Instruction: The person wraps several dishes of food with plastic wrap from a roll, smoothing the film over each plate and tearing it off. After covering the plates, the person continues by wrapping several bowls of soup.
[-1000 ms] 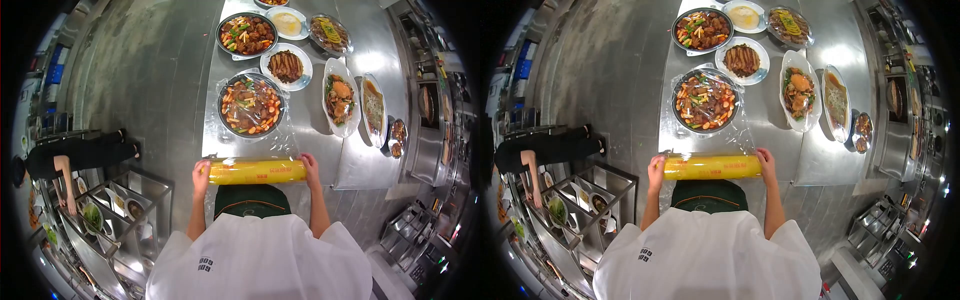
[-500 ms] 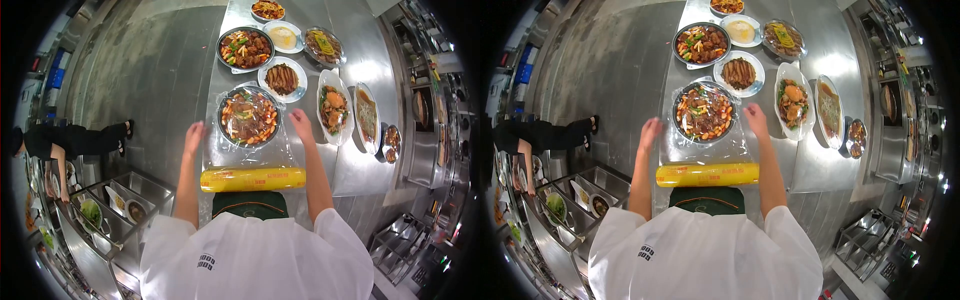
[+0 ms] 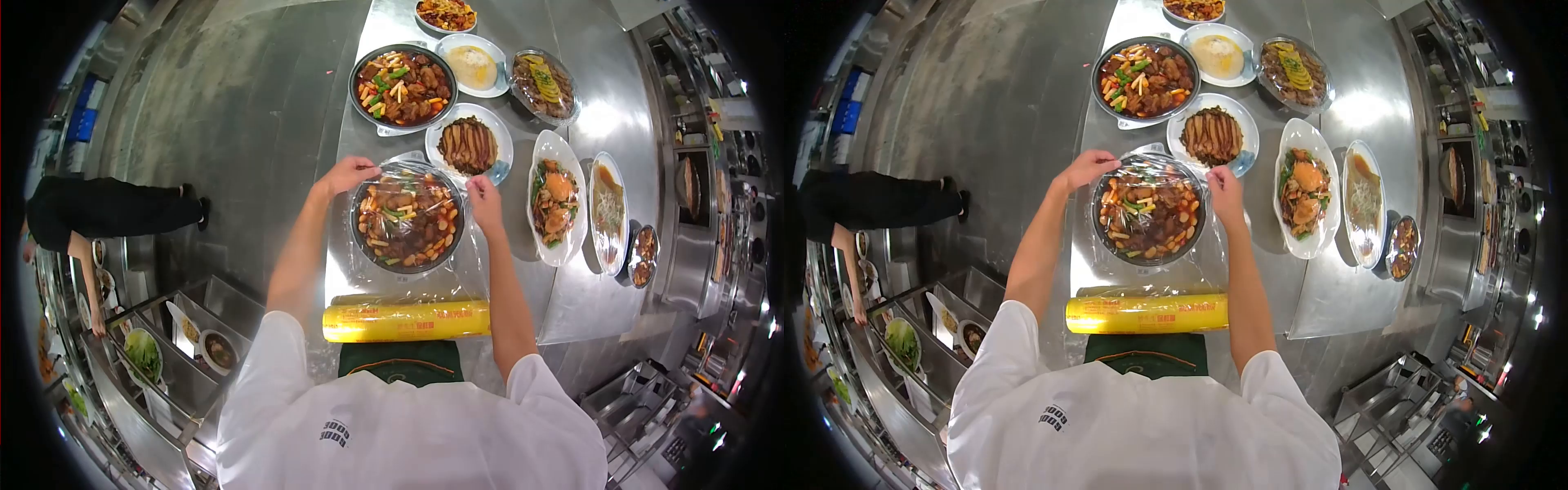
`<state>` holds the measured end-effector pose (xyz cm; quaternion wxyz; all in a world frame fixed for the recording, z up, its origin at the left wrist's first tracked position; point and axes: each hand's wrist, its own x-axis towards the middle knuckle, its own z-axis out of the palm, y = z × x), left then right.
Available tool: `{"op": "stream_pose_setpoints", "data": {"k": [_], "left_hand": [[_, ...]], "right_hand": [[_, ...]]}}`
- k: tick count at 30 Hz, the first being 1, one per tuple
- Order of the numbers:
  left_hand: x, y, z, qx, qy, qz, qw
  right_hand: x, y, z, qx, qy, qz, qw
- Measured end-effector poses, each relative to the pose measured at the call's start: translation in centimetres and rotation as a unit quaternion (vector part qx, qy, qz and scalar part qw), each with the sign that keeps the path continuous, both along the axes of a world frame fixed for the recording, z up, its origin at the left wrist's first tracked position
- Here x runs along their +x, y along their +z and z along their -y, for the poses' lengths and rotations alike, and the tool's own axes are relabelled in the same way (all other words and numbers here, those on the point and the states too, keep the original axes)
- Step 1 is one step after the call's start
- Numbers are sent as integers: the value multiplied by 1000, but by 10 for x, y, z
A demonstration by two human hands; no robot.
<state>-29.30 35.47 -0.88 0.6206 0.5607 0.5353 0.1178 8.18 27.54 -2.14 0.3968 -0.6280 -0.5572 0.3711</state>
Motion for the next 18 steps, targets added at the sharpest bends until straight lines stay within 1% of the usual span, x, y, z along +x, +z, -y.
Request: {"op": "stream_pose_setpoints", "data": {"k": [1,3,5,6,7,8,9,10,11,12,13,14,15,17,18], "left_hand": [[-4,-2,0,13,1,10,1000],[-6,-2,1,22,0,18,1000],[-6,1,7,191,16,-68,979],[-5,-6,6,189,14,-69,979],[-3,-17,5,236,109,-50,964],[-2,-28,4,282,203,-30,937],[4,-18,4,281,201,-31,938],[12,2,3,158,306,95,934],[17,14,3,29,399,217,890],[16,13,1,29,399,216,891],[14,13,-3,35,368,183,911],[12,11,-5,40,336,150,929],[11,5,-4,38,337,148,929],[11,-6,-5,30,220,90,971],[4,-2,-6,-17,128,71,989]], "right_hand": [[-1,-1,-2,-5,-1,0,1000],[-3,-2,-6,-47,-18,-177,983],[-8,-3,-9,-33,-18,-176,984],[-10,-2,-11,-16,-15,-173,985],[-13,-2,-12,-18,-18,-174,984],[-16,-1,-13,-29,-29,-170,985],[-19,0,-15,-40,-40,-165,985],[-22,0,-17,-42,-41,-166,984],[-26,0,-19,-51,-60,-179,981],[-29,1,-21,-59,-78,-191,977],[-30,3,-24,-61,-78,-192,976],[-32,5,-24,-44,-73,-169,982],[-32,3,-24,-27,-67,-145,987],[-31,2,-27,-15,-52,-161,985],[-30,4,-26,-2,-39,-175,984]]}}
